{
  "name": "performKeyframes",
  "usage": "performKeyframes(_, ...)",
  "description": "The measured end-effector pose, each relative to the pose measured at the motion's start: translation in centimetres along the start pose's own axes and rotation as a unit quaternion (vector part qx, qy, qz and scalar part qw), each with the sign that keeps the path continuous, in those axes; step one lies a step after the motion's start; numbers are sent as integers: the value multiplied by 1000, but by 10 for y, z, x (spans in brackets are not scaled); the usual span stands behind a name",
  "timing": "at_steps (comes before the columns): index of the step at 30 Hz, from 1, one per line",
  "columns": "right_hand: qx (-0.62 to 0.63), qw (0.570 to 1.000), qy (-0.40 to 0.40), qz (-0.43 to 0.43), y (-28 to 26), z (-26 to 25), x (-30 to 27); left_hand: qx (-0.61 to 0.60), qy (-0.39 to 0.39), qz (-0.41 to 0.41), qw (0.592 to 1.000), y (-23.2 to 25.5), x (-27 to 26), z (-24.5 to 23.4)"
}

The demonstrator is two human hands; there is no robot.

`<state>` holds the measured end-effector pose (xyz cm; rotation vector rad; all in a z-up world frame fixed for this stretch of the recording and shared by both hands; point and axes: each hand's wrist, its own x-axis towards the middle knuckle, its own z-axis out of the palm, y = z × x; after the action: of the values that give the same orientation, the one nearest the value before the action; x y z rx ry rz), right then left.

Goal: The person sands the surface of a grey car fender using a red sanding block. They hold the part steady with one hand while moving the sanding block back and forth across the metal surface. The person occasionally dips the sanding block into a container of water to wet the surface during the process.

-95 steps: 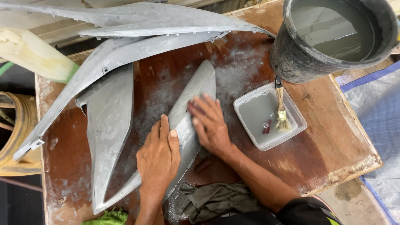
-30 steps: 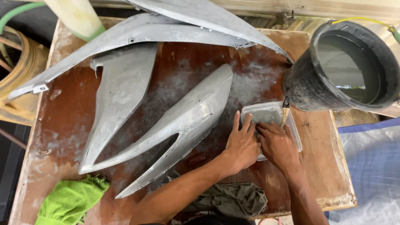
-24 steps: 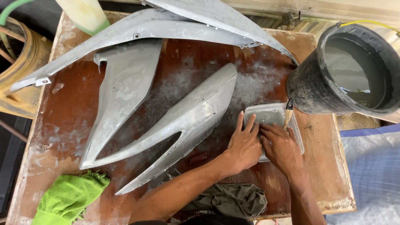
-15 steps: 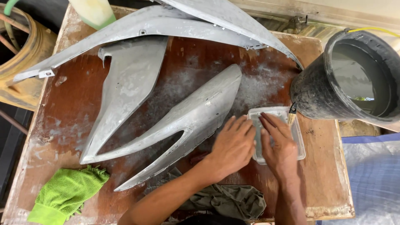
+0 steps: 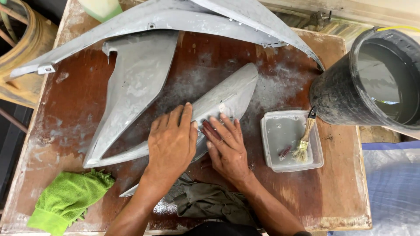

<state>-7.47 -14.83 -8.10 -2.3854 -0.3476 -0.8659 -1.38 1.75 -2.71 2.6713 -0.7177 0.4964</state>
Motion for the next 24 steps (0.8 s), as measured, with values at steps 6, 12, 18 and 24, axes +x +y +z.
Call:
performKeyframes(6, -54, 996, 33, 55, 24, 5, -13, 55, 35, 37, 997, 2, -2, 7)
performKeyframes(12, -59, 998, 22, 33, 25, 15, -23, 51, 28, 50, 997, -2, -6, 11)
performKeyframes(18, -14, 999, 34, 16, 25, 26, -31, 42, 22, 62, 997, 0, -3, 0)
performKeyframes(24, -64, 996, 45, 50, 9, 2, -1, 31, 8, 56, 998, 2, -4, -2)
